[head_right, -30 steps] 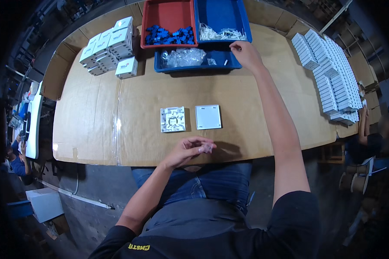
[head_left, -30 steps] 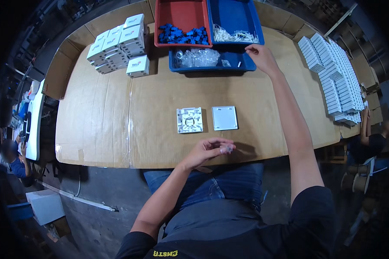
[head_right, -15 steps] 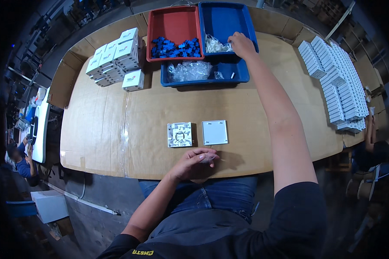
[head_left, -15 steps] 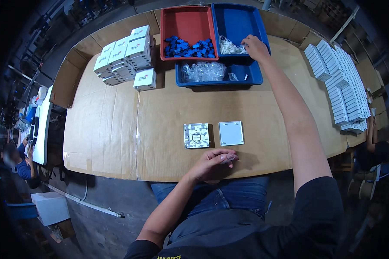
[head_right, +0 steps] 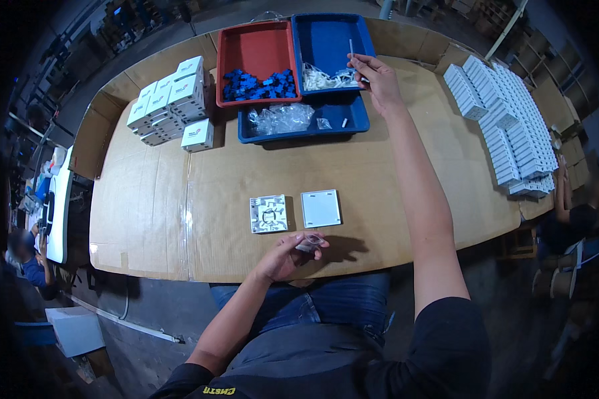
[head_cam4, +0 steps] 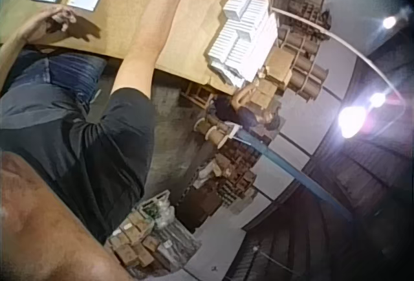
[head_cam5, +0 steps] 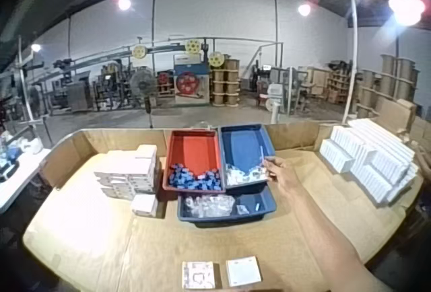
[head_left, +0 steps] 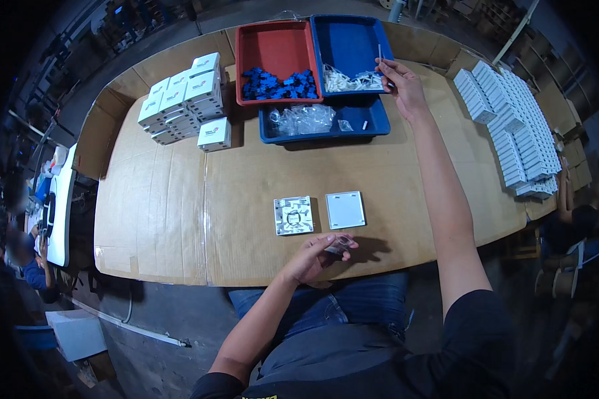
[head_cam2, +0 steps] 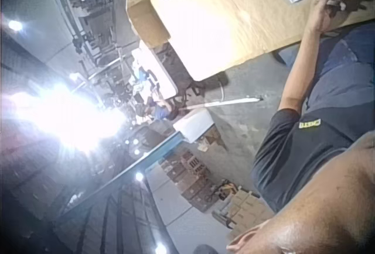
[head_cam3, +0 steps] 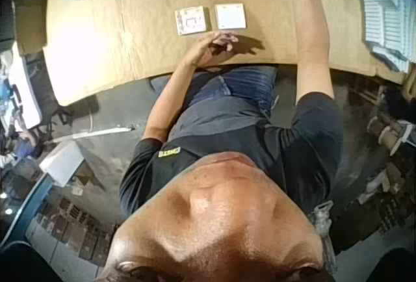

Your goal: Assembling electronic components into a white plastic housing.

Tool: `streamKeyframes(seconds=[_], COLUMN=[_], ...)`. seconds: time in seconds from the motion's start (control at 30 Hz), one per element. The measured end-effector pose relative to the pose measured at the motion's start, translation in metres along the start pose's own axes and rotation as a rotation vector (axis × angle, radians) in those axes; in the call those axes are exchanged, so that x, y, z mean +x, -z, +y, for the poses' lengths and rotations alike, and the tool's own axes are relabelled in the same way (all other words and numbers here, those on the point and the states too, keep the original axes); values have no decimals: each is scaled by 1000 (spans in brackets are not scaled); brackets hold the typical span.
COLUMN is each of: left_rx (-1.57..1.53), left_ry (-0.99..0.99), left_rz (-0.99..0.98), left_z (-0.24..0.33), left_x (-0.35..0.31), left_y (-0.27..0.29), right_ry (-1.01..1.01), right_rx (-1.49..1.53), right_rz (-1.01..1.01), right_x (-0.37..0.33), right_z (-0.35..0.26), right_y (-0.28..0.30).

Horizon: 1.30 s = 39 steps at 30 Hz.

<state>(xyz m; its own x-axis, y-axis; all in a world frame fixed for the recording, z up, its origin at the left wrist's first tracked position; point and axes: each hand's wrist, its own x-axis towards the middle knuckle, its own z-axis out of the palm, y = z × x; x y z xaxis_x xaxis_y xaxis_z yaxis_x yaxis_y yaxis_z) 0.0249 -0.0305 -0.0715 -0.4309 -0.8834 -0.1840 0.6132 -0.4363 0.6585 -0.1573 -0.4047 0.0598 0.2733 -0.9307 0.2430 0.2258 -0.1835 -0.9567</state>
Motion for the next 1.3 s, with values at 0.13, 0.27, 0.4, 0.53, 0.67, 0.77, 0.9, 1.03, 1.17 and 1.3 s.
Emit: streamKeyframes(seconds=[0.13,0.27,0.4,0.53,0.67,0.77,0.9,1.03,1.17,1.3], left_rx=[22,-38,-183,-227,-296,-308,-333,-313,-316,-307], left_ry=[4,-5,-7,-16,-40,-28,-18,-13,-8,11], left_rz=[8,35,51,82,40,50,35,56,76,107], left_z=[-2,-11,-11,-5,-4,-4,-6,-5,-5,-6], left_x=[0,0,3,6,6,4,3,-1,-3,-4], left_y=[0,7,13,8,9,6,7,5,5,8], right_ry=[-21,-65,-89,-197,-150,-116,-125,-190,-131,-143], right_rx=[115,31,-241,-296,-304,-480,-555,-662,-606,-664], right_rz=[-42,-31,-105,-174,-293,-363,-429,-503,-613,-670], right_x=[-38,-85,-158,-229,-263,-271,-272,-268,-262,-257], right_z=[-19,-26,-8,5,0,-7,-14,-18,-13,-12], right_y=[-4,-11,-21,-33,-46,-51,-68,-82,-89,-95])
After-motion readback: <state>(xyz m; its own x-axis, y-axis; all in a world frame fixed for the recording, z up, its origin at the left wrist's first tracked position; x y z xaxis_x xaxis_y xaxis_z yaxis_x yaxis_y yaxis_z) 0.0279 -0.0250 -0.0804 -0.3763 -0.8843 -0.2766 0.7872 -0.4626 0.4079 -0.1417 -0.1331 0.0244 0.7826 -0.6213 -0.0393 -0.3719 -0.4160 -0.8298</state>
